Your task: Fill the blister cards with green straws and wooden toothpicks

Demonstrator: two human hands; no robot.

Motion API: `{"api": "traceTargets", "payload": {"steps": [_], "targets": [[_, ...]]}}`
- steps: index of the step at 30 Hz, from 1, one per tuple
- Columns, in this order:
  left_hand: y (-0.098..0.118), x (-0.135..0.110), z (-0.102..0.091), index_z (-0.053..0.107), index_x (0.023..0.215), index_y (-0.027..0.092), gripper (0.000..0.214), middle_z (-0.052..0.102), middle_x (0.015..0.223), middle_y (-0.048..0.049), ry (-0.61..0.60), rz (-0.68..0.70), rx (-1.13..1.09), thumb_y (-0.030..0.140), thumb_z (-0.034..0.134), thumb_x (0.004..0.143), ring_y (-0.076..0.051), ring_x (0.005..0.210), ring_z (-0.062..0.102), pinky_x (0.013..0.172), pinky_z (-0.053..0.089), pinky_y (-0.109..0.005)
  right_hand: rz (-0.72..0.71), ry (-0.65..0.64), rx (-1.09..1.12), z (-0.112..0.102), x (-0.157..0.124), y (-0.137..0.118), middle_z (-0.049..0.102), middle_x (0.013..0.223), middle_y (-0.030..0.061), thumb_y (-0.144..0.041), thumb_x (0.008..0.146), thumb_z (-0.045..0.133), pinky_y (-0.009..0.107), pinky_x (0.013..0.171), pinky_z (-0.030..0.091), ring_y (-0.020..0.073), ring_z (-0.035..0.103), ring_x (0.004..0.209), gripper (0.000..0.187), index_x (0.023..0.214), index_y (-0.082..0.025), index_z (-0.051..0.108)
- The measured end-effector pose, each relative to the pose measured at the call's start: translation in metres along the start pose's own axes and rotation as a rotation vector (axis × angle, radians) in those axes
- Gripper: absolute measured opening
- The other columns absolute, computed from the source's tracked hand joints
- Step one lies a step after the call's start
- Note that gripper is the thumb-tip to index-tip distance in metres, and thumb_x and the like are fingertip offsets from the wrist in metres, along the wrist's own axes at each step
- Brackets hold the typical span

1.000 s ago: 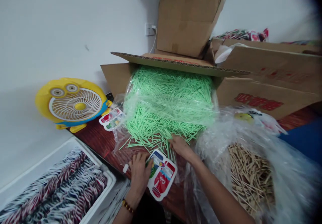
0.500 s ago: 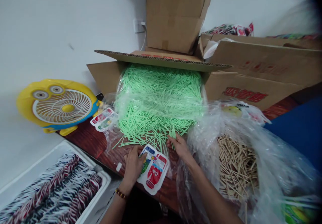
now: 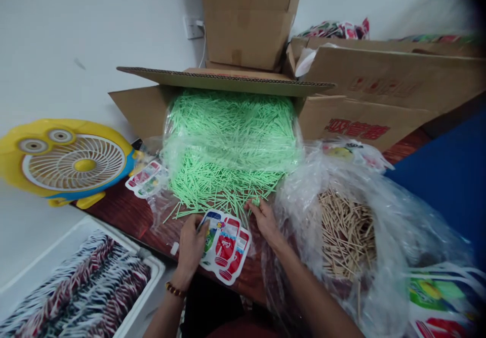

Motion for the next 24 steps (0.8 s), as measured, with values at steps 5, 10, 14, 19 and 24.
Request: {"api": "traceTargets", "payload": {"steps": [5, 10, 14, 19, 24], "targets": [[0.003, 0.001, -0.01, 0.064, 0.085, 0.019, 0.026, 0.069, 0.076, -0.0026, -0.032, -0.066, -0.166, 0.043, 0.062, 0.076, -0.02, 0.068, 0.063, 0.062, 0.048, -0.028, -0.011, -0.009, -0.024, 0.001, -0.003, -0.001, 0.066, 0.092, 0.0028, -0.034, 0.086, 0.048, 0.032, 0.087, 0.04, 0.0191, 0.057, 0.09, 0.016, 0.088, -0.021, 0.058], [0.006, -0.001, -0.019, 0.062, 0.087, 0.018, 0.032, 0.068, 0.068, 0.0009, -0.108, -0.186, -0.422, 0.046, 0.068, 0.073, -0.016, 0.055, 0.061, 0.053, 0.048, -0.024, 0.013, 0.002, 0.021, 0.0, -0.004, 0.0, 0.067, 0.088, 0.0023, -0.037, 0.087, 0.046, 0.031, 0.083, 0.043, 0.0184, 0.059, 0.085, 0.022, 0.088, -0.02, 0.06], [0.011, -0.005, -0.023, 0.062, 0.096, 0.019, 0.039, 0.069, 0.068, 0.003, -0.162, -0.34, -0.732, 0.042, 0.075, 0.067, -0.015, 0.052, 0.063, 0.052, 0.05, -0.024, 0.039, 0.036, 0.074, -0.002, -0.004, 0.001, 0.069, 0.086, 0.0018, -0.043, 0.085, 0.049, 0.029, 0.08, 0.044, 0.018, 0.061, 0.083, 0.027, 0.088, -0.02, 0.063], [0.022, -0.012, -0.027, 0.063, 0.094, 0.019, 0.037, 0.071, 0.07, 0.0029, -0.174, -0.344, -0.769, 0.039, 0.077, 0.067, -0.013, 0.05, 0.063, 0.049, 0.051, -0.022, 0.053, 0.069, 0.123, 0.0, -0.005, 0.0, 0.067, 0.083, 0.0007, -0.041, 0.085, 0.049, 0.029, 0.077, 0.044, 0.0173, 0.059, 0.079, 0.025, 0.086, -0.02, 0.062], [0.023, -0.019, -0.022, 0.065, 0.09, 0.017, 0.033, 0.071, 0.069, 0.0016, -0.24, -0.37, -0.751, 0.036, 0.078, 0.066, -0.014, 0.054, 0.065, 0.052, 0.052, -0.022, 0.062, 0.06, 0.194, 0.002, -0.007, 0.002, 0.066, 0.082, -0.0005, -0.036, 0.08, 0.058, 0.031, 0.083, 0.042, 0.0176, 0.057, 0.081, 0.016, 0.079, -0.021, 0.063]]}}
Point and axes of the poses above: each hand's wrist, its own x-axis towards the middle knuckle, its own z-axis out of the palm, y = z × x, the point moved 1 cm from there along x, towards the middle knuckle
